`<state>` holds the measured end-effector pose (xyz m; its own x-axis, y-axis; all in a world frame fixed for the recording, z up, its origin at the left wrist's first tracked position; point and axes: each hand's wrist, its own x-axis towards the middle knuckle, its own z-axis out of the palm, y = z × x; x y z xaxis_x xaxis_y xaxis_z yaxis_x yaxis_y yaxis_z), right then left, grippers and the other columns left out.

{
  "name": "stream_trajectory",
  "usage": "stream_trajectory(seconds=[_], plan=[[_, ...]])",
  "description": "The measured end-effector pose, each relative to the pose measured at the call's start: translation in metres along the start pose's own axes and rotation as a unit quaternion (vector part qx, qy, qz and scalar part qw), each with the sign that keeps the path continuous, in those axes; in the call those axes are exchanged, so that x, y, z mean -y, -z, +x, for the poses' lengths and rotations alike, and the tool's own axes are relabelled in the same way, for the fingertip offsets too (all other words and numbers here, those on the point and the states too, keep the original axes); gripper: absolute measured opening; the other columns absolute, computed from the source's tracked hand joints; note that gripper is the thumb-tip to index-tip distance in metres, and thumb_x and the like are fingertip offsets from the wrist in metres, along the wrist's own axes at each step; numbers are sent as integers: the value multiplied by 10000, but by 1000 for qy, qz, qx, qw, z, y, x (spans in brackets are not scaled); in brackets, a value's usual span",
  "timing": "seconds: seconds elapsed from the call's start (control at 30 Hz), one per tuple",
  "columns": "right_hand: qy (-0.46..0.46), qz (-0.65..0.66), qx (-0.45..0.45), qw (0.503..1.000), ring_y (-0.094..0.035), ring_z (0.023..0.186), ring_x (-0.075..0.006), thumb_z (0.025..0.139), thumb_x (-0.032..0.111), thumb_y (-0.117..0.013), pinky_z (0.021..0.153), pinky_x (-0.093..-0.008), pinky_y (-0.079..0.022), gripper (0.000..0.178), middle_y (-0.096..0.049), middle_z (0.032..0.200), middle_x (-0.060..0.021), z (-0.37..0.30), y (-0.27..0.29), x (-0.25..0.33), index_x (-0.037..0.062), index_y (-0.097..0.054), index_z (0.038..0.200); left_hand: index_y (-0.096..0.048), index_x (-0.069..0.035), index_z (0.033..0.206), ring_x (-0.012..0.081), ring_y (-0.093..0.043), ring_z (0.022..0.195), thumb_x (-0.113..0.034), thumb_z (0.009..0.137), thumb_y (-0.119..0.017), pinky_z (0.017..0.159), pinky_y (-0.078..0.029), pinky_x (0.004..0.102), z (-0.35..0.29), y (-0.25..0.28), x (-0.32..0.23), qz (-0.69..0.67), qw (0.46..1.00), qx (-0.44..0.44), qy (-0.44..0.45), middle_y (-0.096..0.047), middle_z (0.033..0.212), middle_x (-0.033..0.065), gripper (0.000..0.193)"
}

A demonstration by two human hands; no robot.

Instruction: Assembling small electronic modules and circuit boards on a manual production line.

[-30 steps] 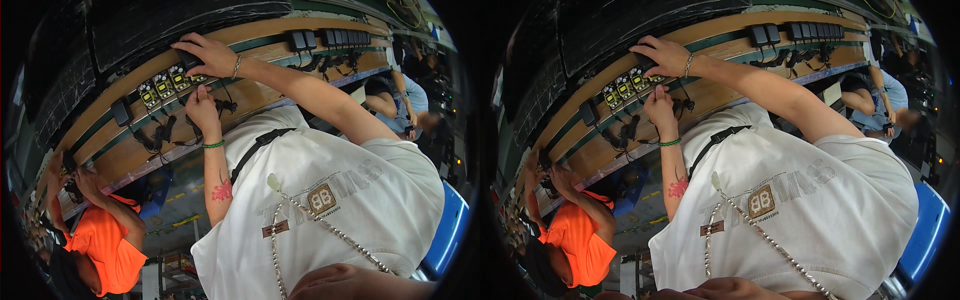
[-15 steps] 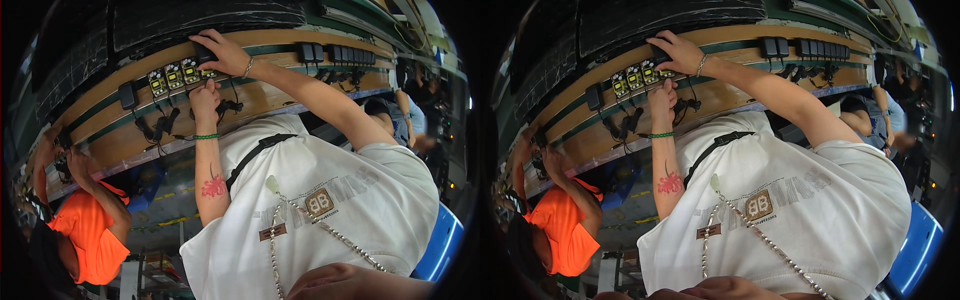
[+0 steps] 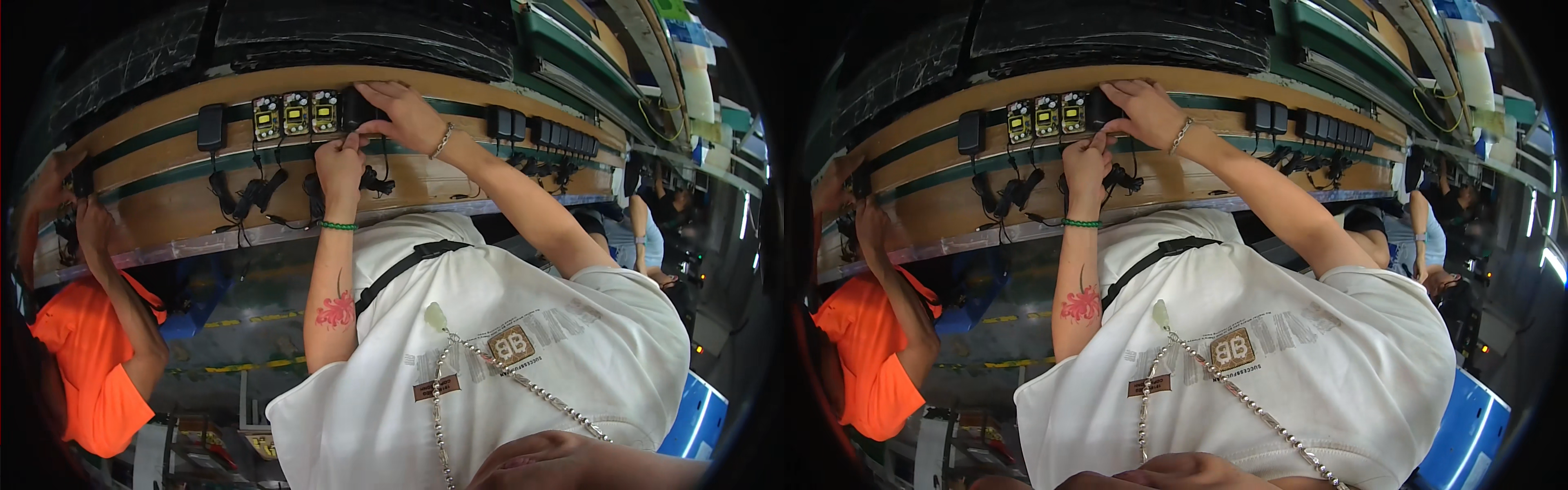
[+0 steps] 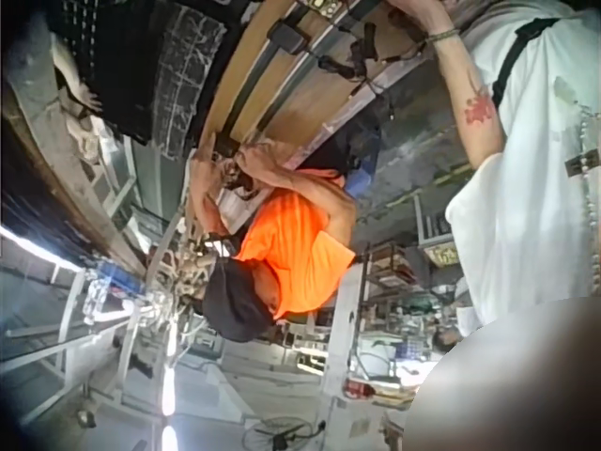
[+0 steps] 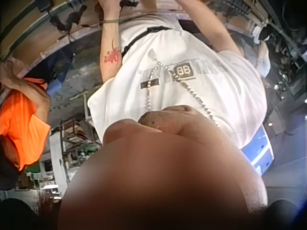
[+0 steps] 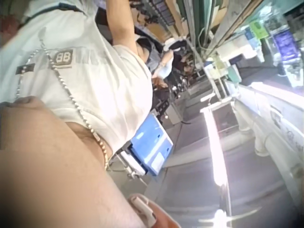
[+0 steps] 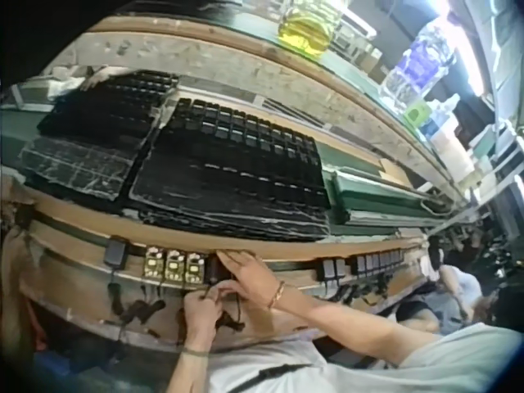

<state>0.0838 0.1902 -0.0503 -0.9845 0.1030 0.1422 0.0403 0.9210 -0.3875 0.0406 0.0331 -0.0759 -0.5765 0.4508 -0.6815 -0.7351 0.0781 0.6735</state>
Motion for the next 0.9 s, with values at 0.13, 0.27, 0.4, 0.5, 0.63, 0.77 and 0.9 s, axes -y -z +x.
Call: stream_trajectory(seconds=[0.13, 0.27, 0.4, 0.5, 0.63, 0.77, 0.9], plan=[[-70, -70, 151, 984, -635, 908, -308, 699, 351, -769, 906, -415, -432, 583, -667, 1050, -114, 29, 17, 23, 51, -601, 1169, -638, 38, 826, 114, -445, 462, -214, 951, -525, 430, -335, 214, 1, 11, 6, -62, 996, 57, -6, -551, 585, 46, 303], [-102, -119, 290, 944, -646, 873, -317, 697, 320, -769, 875, -442, -451, 479, -686, 988, -132, 60, 27, 36, 47, -633, 1066, -636, 44, 869, 119, -480, 469, -272, 966, -524, 433, -357, 212, -3, 8, -15, -62, 995, 72, 37, -575, 609, 61, 350], [-102, -148, 370, 911, -652, 852, -315, 701, 283, -763, 847, -465, -470, 371, -692, 952, -154, 59, 22, 44, 44, -656, 964, -635, 47, 891, 132, -519, 480, -340, 979, -510, 441, -387, 219, -10, 6, -14, -35, 994, 65, 80, -592, 623, 74, 417], [-69, -184, 314, 929, -655, 852, -307, 698, 241, -755, 822, -460, -491, 297, -687, 959, -180, 63, 23, 47, 41, -662, 897, -638, 47, 883, 149, -557, 499, -413, 986, -482, 458, -421, 233, 1, 7, -18, -17, 997, 60, 39, -601, 621, 87, 497], [-42, -142, 187, 971, -658, 849, -299, 708, 203, -730, 823, -440, -497, 249, -689, 952, -167, 49, 22, 30, 45, -666, 889, -640, 27, 875, 262, -607, 572, -293, 982, -499, 556, -477, 343, -15, 6, -18, 301, 942, -44, -142, -640, 647, 115, 366], [11, -28, -163, 986, -595, 860, -298, 725, 162, -715, 798, -431, -476, 252, -648, 923, -115, 90, 39, 12, 65, -656, 951, -617, 26, 960, 339, -601, 671, -199, 947, -530, 648, -477, 410, -32, 10, -12, 434, 806, -183, -358, -647, 755, 149, 241], [-85, -197, -152, 965, -521, 898, -251, 714, 114, -729, 820, -326, -456, 264, -546, 1020, -76, 145, 36, -13, 82, -679, 971, -602, 18, 1026, 360, -593, 729, -156, 922, -551, 705, -473, 427, -33, 28, 1, 406, 765, -256, -430, -651, 827, 163, 209]])
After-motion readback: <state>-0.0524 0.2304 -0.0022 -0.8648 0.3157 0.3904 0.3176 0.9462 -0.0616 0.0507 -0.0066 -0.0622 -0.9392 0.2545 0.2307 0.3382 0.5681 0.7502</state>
